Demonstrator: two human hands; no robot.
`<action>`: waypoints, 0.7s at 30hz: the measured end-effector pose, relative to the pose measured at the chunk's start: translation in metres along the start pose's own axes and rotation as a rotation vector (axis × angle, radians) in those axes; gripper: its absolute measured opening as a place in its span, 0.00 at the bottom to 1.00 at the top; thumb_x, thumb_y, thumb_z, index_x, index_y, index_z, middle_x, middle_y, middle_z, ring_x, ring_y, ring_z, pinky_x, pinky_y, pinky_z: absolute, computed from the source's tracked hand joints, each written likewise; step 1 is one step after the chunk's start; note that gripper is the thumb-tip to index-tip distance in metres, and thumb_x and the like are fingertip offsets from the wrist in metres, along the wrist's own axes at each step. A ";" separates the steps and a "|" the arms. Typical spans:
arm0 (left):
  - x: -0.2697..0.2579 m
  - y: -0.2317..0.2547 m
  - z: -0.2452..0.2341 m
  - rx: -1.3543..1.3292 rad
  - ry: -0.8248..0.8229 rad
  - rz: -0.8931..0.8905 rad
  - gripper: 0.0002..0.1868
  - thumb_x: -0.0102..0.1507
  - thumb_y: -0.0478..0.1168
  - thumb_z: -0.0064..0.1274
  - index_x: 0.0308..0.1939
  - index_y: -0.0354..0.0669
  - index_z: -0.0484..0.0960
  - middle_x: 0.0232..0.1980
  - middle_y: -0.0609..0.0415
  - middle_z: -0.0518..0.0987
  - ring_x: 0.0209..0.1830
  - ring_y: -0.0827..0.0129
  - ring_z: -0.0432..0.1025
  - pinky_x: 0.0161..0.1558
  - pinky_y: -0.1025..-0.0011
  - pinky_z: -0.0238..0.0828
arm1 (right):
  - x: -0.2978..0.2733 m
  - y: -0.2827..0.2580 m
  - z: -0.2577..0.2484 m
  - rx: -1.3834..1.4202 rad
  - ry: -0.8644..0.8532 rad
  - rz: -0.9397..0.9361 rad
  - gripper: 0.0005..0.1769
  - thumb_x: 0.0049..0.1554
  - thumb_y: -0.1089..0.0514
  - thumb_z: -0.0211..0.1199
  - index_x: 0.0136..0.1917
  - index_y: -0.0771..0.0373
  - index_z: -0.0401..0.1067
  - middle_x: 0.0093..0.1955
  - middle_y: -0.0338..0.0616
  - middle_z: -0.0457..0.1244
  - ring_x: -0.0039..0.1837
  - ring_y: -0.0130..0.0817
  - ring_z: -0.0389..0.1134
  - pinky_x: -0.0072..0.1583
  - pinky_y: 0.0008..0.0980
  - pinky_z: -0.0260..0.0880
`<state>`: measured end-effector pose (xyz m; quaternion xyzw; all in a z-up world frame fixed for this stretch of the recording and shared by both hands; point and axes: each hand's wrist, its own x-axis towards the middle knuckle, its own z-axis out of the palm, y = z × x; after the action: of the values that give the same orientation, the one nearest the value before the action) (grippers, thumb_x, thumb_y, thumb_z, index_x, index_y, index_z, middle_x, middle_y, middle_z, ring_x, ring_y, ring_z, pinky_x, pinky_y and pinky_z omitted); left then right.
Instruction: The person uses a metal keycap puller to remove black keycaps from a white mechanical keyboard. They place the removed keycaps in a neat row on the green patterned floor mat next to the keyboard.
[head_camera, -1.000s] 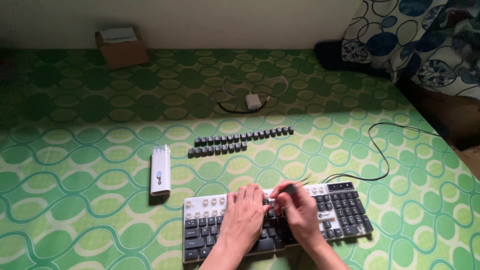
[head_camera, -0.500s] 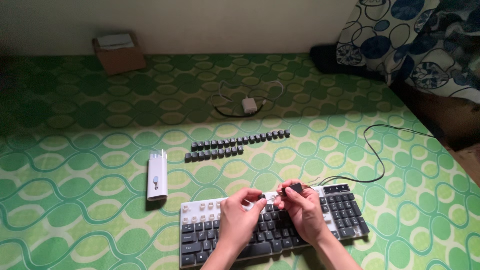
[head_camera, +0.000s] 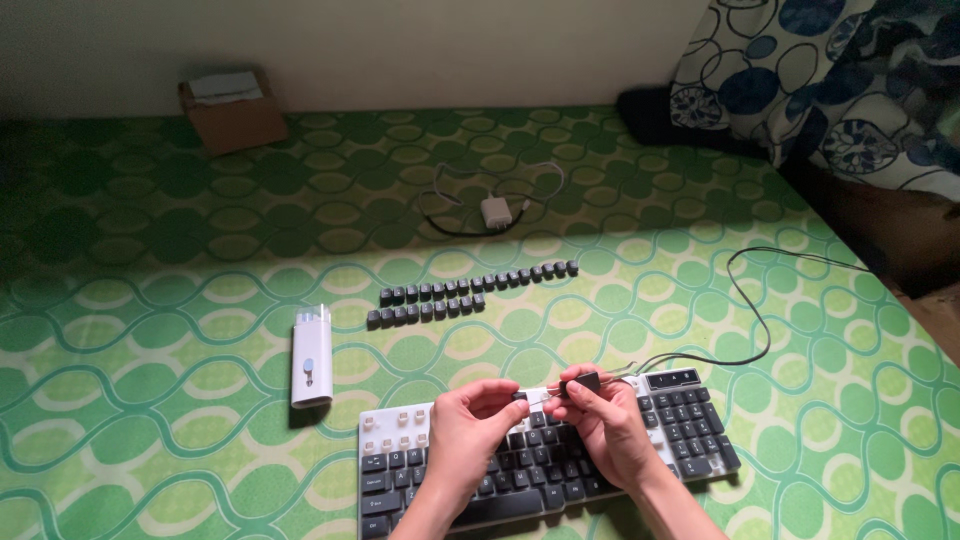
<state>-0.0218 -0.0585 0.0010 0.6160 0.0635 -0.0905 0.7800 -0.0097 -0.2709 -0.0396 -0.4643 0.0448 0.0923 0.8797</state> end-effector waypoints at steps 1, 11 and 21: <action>-0.001 0.002 0.000 0.017 -0.004 0.000 0.14 0.56 0.32 0.65 0.45 0.30 0.86 0.39 0.49 0.89 0.39 0.72 0.83 0.45 0.75 0.81 | -0.001 0.000 0.000 -0.004 -0.006 -0.004 0.11 0.57 0.64 0.64 0.53 0.69 0.73 0.46 0.54 0.70 0.46 0.38 0.74 0.50 0.32 0.75; -0.005 0.001 0.004 -0.151 -0.255 -0.081 0.14 0.61 0.33 0.60 0.49 0.29 0.87 0.43 0.49 0.88 0.43 0.74 0.81 0.50 0.76 0.76 | -0.001 -0.002 0.003 -0.062 -0.017 0.036 0.10 0.57 0.65 0.63 0.51 0.72 0.72 0.41 0.51 0.69 0.41 0.33 0.71 0.46 0.29 0.72; 0.016 -0.021 -0.009 -0.130 -0.082 0.022 0.13 0.61 0.35 0.59 0.47 0.30 0.85 0.41 0.50 0.87 0.40 0.71 0.82 0.48 0.73 0.79 | 0.007 -0.013 0.015 0.173 -0.093 0.062 0.10 0.67 0.51 0.52 0.50 0.59 0.65 0.32 0.39 0.59 0.34 0.30 0.64 0.38 0.27 0.66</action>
<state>-0.0104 -0.0557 -0.0240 0.5607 0.0304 -0.1028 0.8211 -0.0006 -0.2651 -0.0223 -0.3802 0.0261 0.1366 0.9144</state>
